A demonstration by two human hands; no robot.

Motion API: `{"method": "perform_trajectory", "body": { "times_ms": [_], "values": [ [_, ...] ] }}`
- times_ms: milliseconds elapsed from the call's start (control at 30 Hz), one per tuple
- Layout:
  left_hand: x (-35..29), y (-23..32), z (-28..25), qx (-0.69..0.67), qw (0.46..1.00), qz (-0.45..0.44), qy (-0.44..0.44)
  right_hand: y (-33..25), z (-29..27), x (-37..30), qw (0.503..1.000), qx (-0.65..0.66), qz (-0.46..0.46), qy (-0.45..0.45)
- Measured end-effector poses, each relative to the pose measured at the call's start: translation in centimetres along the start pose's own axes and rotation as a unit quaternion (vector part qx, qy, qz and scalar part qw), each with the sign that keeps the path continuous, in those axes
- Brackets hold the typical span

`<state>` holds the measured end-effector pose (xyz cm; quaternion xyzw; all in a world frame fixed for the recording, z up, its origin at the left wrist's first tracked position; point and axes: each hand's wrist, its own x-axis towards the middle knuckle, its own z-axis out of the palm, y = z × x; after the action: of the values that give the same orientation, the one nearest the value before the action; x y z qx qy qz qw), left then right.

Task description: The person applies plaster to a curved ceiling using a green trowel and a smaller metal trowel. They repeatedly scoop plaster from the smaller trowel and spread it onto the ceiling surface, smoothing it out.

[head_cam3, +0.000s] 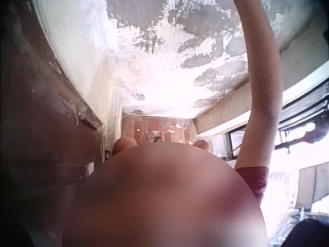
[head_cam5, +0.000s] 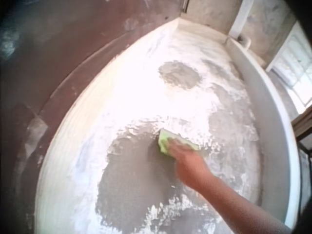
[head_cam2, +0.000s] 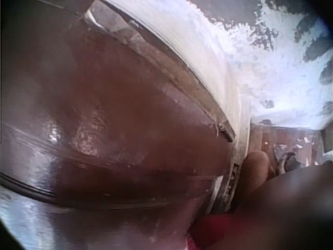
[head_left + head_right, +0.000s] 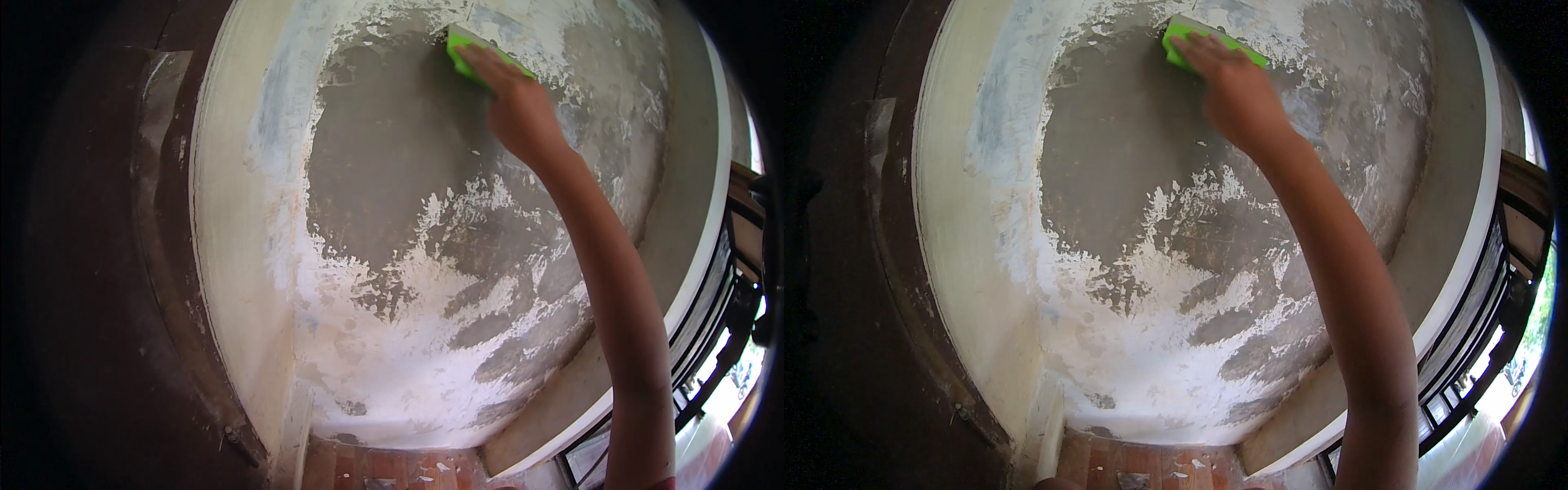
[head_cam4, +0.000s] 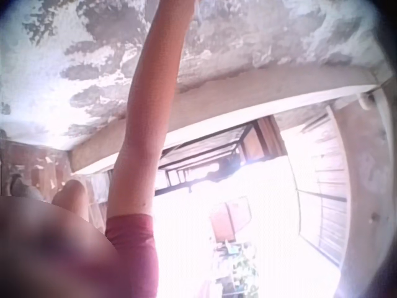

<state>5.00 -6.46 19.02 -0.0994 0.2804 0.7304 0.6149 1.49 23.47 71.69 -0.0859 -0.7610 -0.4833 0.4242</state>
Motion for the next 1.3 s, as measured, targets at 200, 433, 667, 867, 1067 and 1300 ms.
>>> {"method": "perform_trajectory", "body": {
  "times_ms": [200,433,667,867,1067,1300],
  "values": [
    [0.3,0.1,-0.3,-0.006,1.0,0.001,-0.012,-3.9,3.2,-4.2,0.977,-0.129,-0.1,-0.14],
    [-0.7,-0.7,0.0,0.026,0.996,0.089,-0.013,-11.3,3.7,-11.3,0.96,-0.025,-0.193,-0.2],
    [-0.3,-0.3,-0.2,-0.003,1.0,0.001,0.001,-18.5,1.5,-17.1,0.917,0.077,-0.302,-0.25],
    [0.1,0.0,0.2,-0.025,1.0,-0.003,0.001,-14.9,-1.2,-11.5,0.945,-0.025,-0.306,-0.117],
    [-2.8,1.5,3.2,-0.061,0.997,-0.038,0.012,-6.4,0.4,0.7,0.996,0.026,-0.049,0.067],
    [-0.8,1.4,1.9,-0.047,0.998,-0.031,-0.008,-7.5,4.6,0.4,0.971,-0.165,-0.111,-0.134]
  ]
}}
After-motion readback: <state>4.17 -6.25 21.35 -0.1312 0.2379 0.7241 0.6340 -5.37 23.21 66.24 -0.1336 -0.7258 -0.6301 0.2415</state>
